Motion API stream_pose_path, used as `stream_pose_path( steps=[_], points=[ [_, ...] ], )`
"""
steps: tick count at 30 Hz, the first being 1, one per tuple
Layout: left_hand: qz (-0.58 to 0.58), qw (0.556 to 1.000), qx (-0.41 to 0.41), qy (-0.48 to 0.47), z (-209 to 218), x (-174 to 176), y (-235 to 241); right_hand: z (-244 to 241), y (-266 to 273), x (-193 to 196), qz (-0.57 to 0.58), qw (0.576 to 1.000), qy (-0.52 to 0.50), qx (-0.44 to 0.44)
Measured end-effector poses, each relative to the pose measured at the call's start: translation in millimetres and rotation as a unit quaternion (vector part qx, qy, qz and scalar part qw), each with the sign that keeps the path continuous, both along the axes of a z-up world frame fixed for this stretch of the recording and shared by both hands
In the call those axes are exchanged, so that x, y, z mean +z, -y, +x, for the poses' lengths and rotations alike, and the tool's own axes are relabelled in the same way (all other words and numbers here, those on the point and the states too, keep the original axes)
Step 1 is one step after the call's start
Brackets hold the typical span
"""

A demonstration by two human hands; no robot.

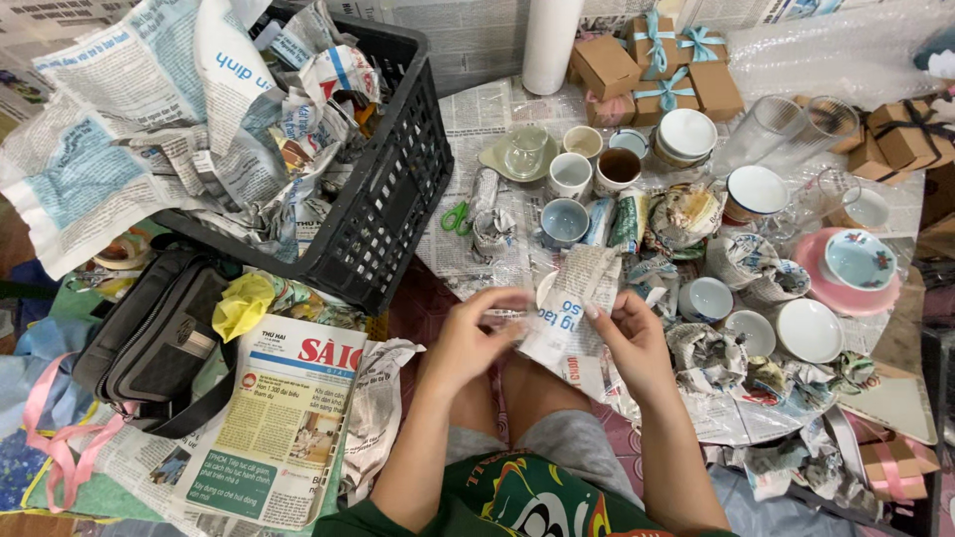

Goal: The person sits on the floor and wraps small ceramic cups and bowls individually in newspaper. They fold the paper around each item, tuck the edges, and place the wrapped pieces into a nearby black crate.

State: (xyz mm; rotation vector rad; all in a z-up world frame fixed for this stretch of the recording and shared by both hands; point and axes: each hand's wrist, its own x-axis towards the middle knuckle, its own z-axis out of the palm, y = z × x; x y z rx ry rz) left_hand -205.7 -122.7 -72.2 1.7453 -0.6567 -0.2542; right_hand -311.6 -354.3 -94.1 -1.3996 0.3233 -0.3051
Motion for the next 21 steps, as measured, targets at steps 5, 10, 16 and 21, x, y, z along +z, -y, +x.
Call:
stream_pose_path(
  steps=[5,10,16,21],
  points=[
    [0.053,0.997,-0.014,0.049,-18,10,21,-6,-2,-14,-0.011,1.0,-0.018,0.013],
    [0.014,0.994,-0.019,-0.105,-4,-21,5,-9,1,-10,-0.003,1.0,-0.012,-0.004],
    [-0.109,0.972,0.174,-0.11,7,-49,12,-20,22,-6,-0.033,0.998,-0.053,-0.015],
    [-0.101,0.976,0.177,-0.075,19,-46,5,-24,36,0,-0.083,0.994,-0.032,-0.067]
  ],
)
